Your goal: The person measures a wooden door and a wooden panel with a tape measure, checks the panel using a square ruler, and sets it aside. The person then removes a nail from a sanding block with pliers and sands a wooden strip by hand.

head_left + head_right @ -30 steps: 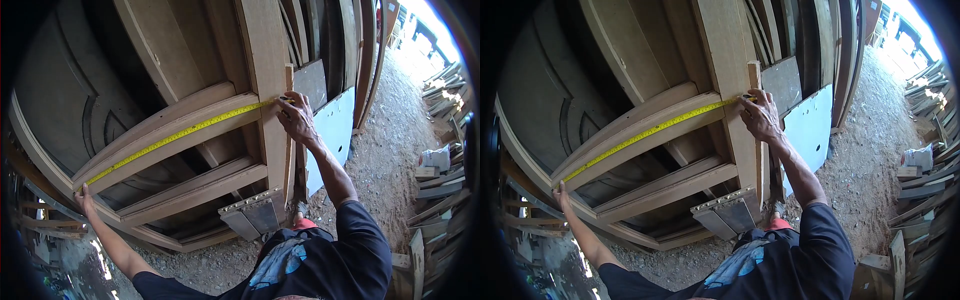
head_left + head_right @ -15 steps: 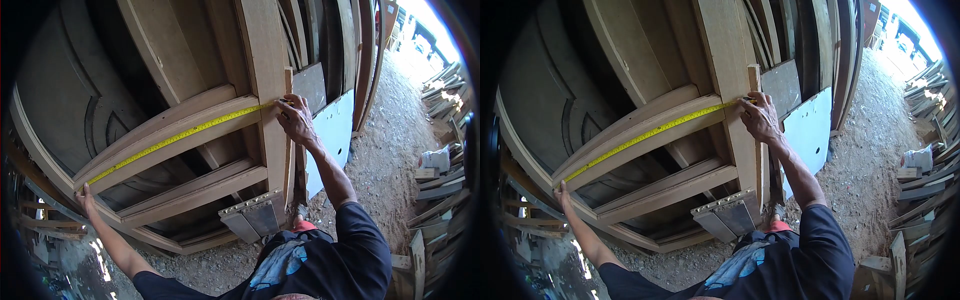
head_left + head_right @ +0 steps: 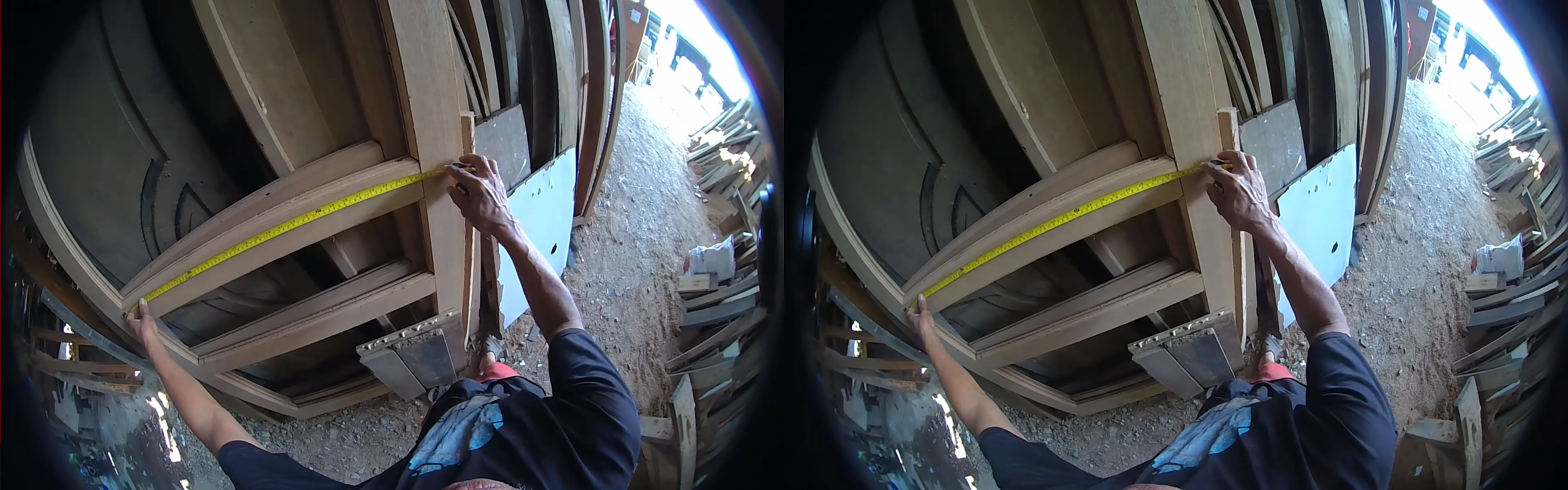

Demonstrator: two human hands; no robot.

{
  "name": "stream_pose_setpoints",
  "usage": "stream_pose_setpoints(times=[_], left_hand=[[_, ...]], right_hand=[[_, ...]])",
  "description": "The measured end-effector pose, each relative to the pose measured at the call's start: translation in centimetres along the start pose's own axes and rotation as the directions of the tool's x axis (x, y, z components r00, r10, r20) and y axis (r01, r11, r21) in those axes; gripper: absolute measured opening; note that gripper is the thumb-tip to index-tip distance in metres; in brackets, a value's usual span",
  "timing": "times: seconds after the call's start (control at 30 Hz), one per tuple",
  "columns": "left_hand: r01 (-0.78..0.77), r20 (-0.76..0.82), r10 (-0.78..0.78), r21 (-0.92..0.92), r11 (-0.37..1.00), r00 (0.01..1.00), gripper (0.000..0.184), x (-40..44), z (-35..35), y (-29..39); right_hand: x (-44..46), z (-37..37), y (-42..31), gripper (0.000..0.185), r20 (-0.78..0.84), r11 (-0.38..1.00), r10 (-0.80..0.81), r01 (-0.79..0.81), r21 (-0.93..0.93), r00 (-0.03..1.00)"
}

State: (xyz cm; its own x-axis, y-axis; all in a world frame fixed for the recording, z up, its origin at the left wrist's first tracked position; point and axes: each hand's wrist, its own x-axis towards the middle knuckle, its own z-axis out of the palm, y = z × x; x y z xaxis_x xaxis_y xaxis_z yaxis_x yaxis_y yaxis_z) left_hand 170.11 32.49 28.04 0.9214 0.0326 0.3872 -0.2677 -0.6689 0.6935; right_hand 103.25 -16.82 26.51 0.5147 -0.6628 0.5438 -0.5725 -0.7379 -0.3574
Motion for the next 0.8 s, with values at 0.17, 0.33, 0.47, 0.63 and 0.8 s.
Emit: stream_pose_setpoints(times=[0.17, 0.33, 0.47, 0.63, 0.8], left_hand=[[0.038, -0.029, -0.039, -0.034, 0.999, 0.999, 0.088, -0.9, 0.3, 0.8], [0.086, 0.014, -0.086, -0.025, 0.996, 0.996, 0.09, -1.1, 0.1, 1.2], [0.07, 0.027, -0.066, -0.168, 0.983, 0.997, 0.092, 0.4, 1.5, -0.7], [0.103, 0.144, -0.057, -0.336, 0.936, 0.988, 0.098, 1.2, 3.1, -2.9], [0.382, 0.304, -0.231, -0.748, 0.542, 0.924, 0.064, -12.9, 5.0, 0.3]], right_hand=[[0.1, 0.2, 0.4, 0.042, -0.012, 1.0, -0.02, 0.02, -0.001, 1.0], [0.1, 0.1, 0.4, 0.043, -0.012, 1.0, -0.026, 0.026, 0.003, 1.0], [0.1, 0.2, 0.4, 0.044, -0.007, 1.0, -0.024, 0.024, -0.005, 1.0], [-0.2, 0.0, 0.4, 0.036, 0.011, 0.999, -0.023, 0.023, 0.047, 1.0], [-4.5, 4.9, 4.5, 0.031, 0.327, 0.904, -0.419, 0.356, 0.236, 0.847]])
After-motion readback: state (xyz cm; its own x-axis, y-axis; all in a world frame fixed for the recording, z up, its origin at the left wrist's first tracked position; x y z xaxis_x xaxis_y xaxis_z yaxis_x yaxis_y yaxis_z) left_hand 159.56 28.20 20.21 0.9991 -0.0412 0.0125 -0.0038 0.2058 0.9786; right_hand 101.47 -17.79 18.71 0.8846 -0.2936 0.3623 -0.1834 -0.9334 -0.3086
